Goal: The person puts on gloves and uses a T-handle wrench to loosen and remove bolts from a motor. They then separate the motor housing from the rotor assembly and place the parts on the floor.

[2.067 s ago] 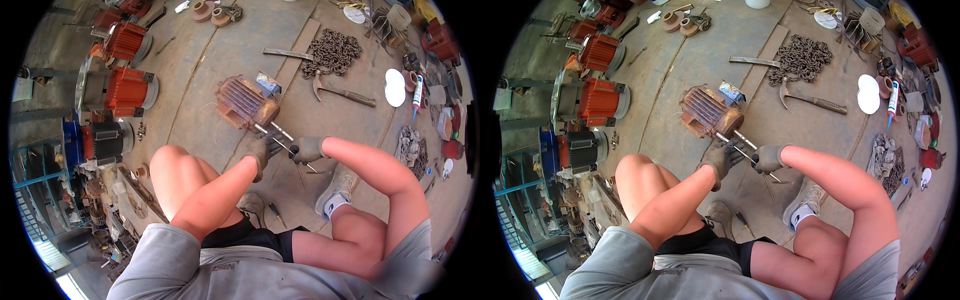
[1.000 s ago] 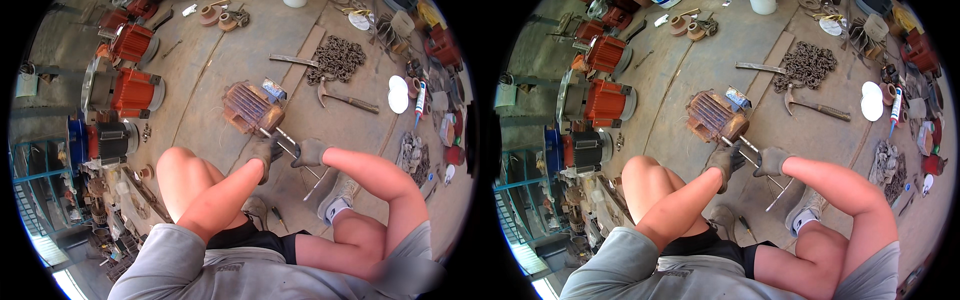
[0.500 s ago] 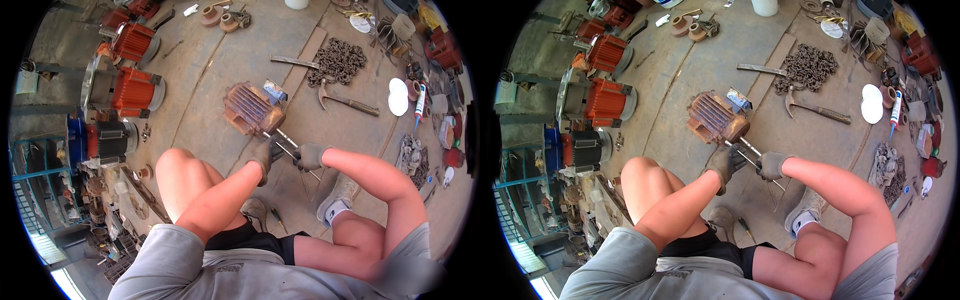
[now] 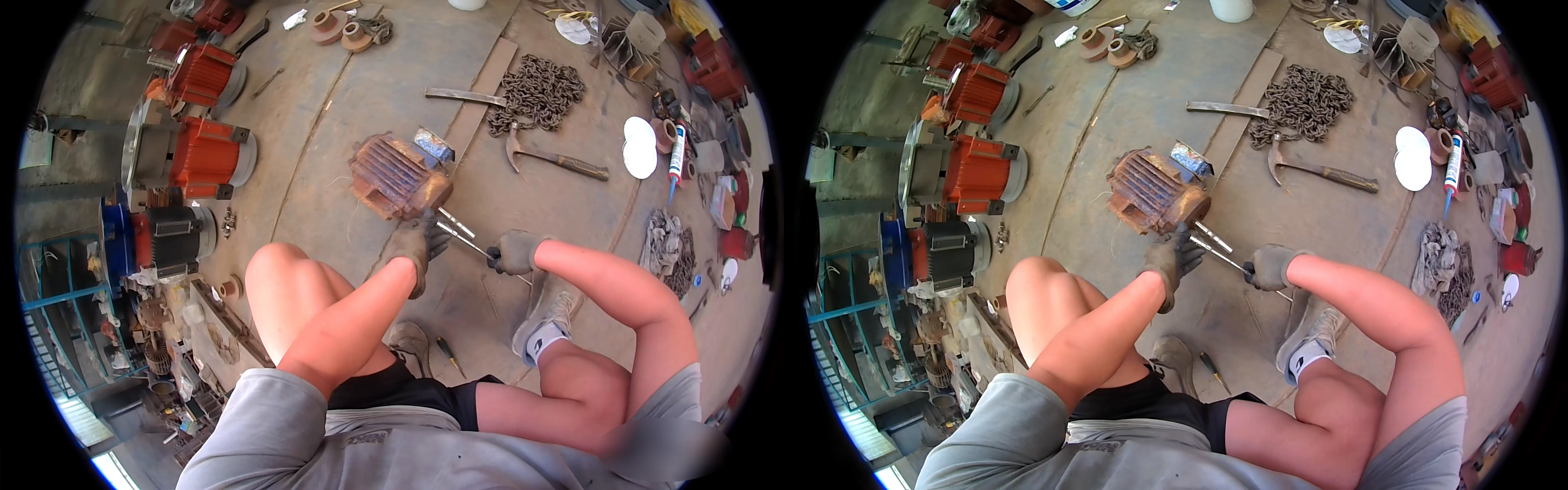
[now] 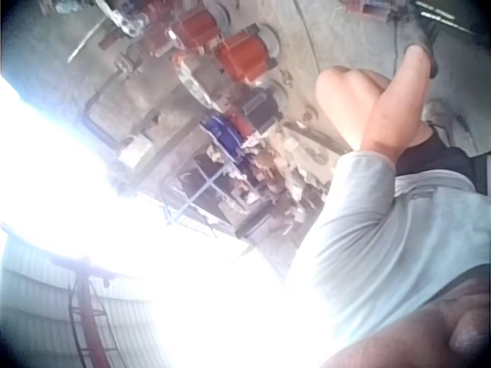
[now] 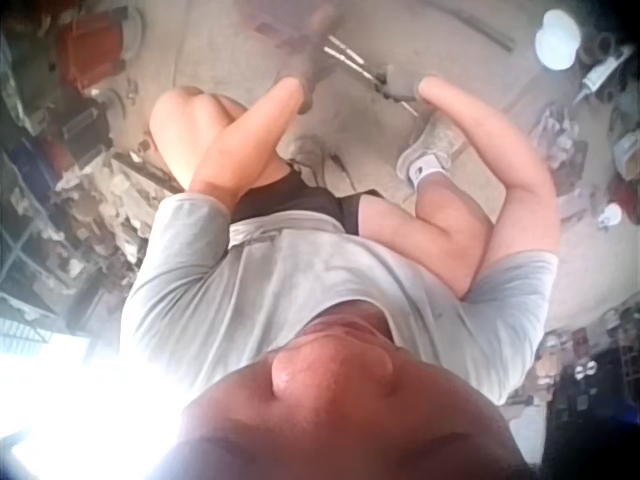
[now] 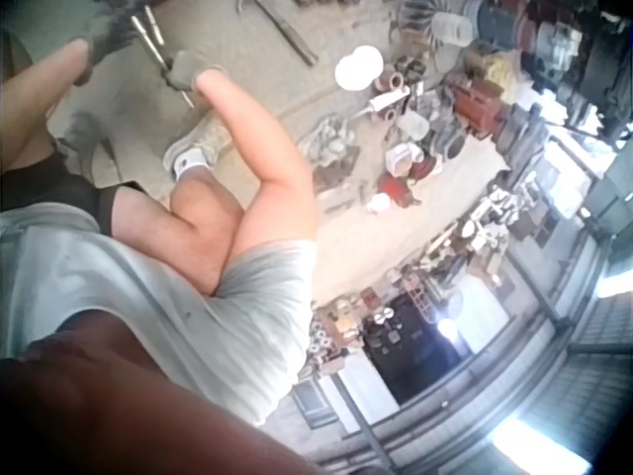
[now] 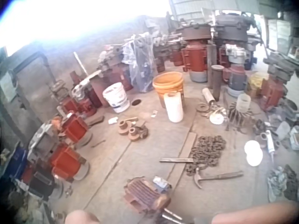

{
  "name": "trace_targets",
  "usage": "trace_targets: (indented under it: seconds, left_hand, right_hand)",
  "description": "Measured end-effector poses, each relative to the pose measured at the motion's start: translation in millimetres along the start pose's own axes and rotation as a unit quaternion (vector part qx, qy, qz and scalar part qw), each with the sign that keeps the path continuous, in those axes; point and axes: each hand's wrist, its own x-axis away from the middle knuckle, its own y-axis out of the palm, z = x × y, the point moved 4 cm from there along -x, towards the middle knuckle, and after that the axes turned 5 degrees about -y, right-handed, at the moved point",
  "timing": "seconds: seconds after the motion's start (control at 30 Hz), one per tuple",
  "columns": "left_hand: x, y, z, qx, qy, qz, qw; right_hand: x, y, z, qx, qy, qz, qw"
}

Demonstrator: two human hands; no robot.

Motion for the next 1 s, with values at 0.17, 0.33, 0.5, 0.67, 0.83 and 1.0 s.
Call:
trace_targets:
  seconds: [0.17,0.33,0.5,0.67,0.83,1.0]
  left_hand:
    - [19.1,17.6,17.7,0.020,0.095,0.018,0.995]
    - [32.1,37.0,45.2,0.031,0.122,-0.004,0.992]
    - [21.4,73.7,4.9,-0.067,0.041,-0.071,0.994]
    - [-6.7,159.7,-34.0,-0.136,-0.031,-0.138,0.981]
    - [-55.3,226.3,-61.3,-0.122,-0.026,-0.151,0.981]
    - [-44.1,213.8,-46.2,-0.185,-0.035,-0.177,0.966]
  right_hand:
    - [25.1,-11.1,23.8,0.014,0.014,0.011,1.000]
    - [64.9,-14.5,76.6,-0.050,0.053,0.115,0.991]
    - [119.3,-49.3,135.5,-0.103,0.170,0.279,0.939]
    - [129.4,-77.6,157.0,-0.097,0.197,0.377,0.900]
    - [117.3,-72.1,123.3,-0.141,0.122,0.411,0.892]
    - [103.5,-53.0,99.7,-0.210,0.135,0.372,0.894]
